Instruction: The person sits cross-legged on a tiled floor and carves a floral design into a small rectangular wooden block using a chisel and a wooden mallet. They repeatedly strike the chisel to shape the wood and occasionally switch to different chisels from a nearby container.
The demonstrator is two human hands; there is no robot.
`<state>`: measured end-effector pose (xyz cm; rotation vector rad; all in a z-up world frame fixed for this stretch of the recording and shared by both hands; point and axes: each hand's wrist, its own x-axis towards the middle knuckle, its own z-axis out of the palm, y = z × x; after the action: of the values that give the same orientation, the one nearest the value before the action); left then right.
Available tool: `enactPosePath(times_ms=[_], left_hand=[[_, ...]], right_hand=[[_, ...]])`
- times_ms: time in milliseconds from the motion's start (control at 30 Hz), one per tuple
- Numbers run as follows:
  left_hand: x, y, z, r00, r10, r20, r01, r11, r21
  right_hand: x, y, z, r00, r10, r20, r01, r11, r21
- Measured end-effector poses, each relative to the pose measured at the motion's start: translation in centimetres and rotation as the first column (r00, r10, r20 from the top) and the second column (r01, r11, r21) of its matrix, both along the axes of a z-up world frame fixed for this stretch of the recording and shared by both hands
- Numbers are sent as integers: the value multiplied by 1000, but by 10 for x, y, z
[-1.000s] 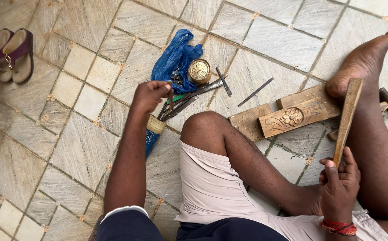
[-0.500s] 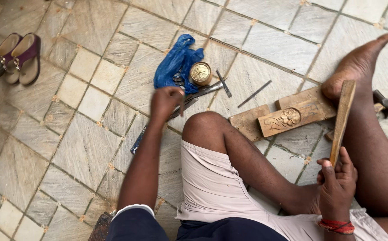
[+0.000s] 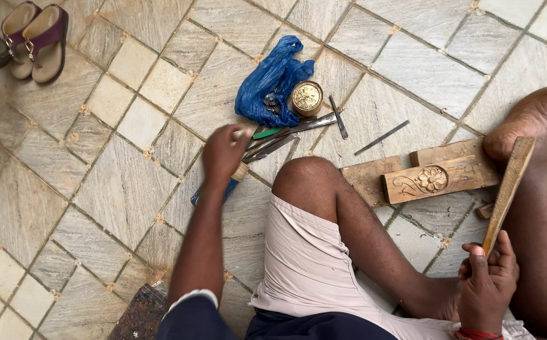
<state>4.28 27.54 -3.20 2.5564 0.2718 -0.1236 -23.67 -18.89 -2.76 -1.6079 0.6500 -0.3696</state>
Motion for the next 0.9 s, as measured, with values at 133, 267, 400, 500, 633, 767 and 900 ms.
enactPosePath(times_ms=[133, 267, 400, 500, 633, 767, 900], left_hand=[[-43, 33, 15, 943, 1, -334, 128, 923, 362], [-86, 41, 8, 990, -52, -130, 98, 921, 377], [-87, 13, -14, 926, -130, 354, 40, 967, 250], [-54, -26, -30, 842, -403, 358, 319, 908, 271], [-16, -61, -41, 775, -506, 379, 310, 827, 469], [-17, -65, -49, 773, -483, 410, 314, 854, 415], [-26, -64, -57, 761, -476, 441, 264, 848, 460]], right_hand=[[3, -1, 0, 1000, 3, 18, -3, 1000, 16], [7, 1, 3, 999, 40, 16, -39, 999, -9], [9, 4, 7, 998, 22, -53, -26, 997, -70], [10, 7, 7, 999, 31, -35, -33, 997, -70], [3, 4, 6, 999, 27, 43, -27, 1000, -1], [-7, 1, 1, 999, -41, 10, 41, 999, 21], [-1, -2, -3, 998, -66, 4, 65, 995, 73]])
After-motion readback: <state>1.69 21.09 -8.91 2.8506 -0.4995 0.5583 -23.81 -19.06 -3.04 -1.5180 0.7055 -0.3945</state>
